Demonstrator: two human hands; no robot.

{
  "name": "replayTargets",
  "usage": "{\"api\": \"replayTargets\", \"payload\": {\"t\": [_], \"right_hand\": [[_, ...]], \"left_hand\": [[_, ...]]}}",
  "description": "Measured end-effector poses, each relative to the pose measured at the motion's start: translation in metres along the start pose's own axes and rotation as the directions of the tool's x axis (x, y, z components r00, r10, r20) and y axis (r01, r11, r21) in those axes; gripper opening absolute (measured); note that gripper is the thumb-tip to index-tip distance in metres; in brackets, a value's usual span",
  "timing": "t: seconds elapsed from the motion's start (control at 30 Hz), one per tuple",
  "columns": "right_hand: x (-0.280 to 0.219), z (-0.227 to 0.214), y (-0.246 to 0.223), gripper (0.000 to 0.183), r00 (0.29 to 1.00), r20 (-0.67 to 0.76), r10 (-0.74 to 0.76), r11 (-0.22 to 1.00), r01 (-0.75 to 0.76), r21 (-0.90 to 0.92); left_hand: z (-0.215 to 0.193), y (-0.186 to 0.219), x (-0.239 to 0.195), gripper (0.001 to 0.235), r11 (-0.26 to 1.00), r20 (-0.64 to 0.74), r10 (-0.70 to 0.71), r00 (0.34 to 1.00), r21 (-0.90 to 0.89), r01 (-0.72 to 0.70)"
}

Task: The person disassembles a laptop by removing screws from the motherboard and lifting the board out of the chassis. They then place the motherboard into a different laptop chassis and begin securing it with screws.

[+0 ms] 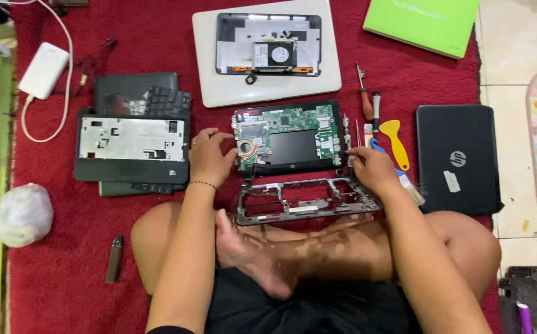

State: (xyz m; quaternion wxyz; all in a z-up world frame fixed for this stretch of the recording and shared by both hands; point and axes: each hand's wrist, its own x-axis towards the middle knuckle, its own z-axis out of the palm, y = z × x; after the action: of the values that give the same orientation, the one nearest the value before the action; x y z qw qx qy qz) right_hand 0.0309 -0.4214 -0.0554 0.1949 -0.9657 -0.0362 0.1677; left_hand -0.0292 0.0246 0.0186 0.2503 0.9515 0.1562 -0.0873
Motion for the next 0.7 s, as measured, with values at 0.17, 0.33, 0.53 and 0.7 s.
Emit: {"api": "replayTargets", "payload": {"t": [0.17, 0.33, 0.53, 0.7], "right_hand": [[0.004, 0.008, 0.025, 0.030, 0.999, -0.015, -0.051, 0.999, 0.051, -0.001], [0.005, 0.001, 0.016, 0.035, 1.000, -0.012, -0.019, 1.000, 0.019, -0.009], [0.002, -0.016, -0.009, 0.045, 0.994, 0.078, 0.081, 0.993, -0.074, -0.090], [0.002, -0.023, -0.018, 0.044, 0.985, 0.109, 0.132, 0.984, -0.117, -0.137]], "left_hand": [[-0.039, 0.014, -0.038, 0.008, 0.992, -0.092, 0.025, 0.995, -0.123, -0.036], [-0.039, -0.004, -0.060, 0.012, 0.965, -0.060, -0.055, 0.997, -0.260, 0.038], [0.008, -0.041, -0.045, 0.031, 0.881, 0.019, -0.175, 0.984, -0.444, 0.165], [0.023, -0.033, -0.028, 0.027, 0.931, 0.051, -0.057, 0.997, -0.358, 0.072]]}}
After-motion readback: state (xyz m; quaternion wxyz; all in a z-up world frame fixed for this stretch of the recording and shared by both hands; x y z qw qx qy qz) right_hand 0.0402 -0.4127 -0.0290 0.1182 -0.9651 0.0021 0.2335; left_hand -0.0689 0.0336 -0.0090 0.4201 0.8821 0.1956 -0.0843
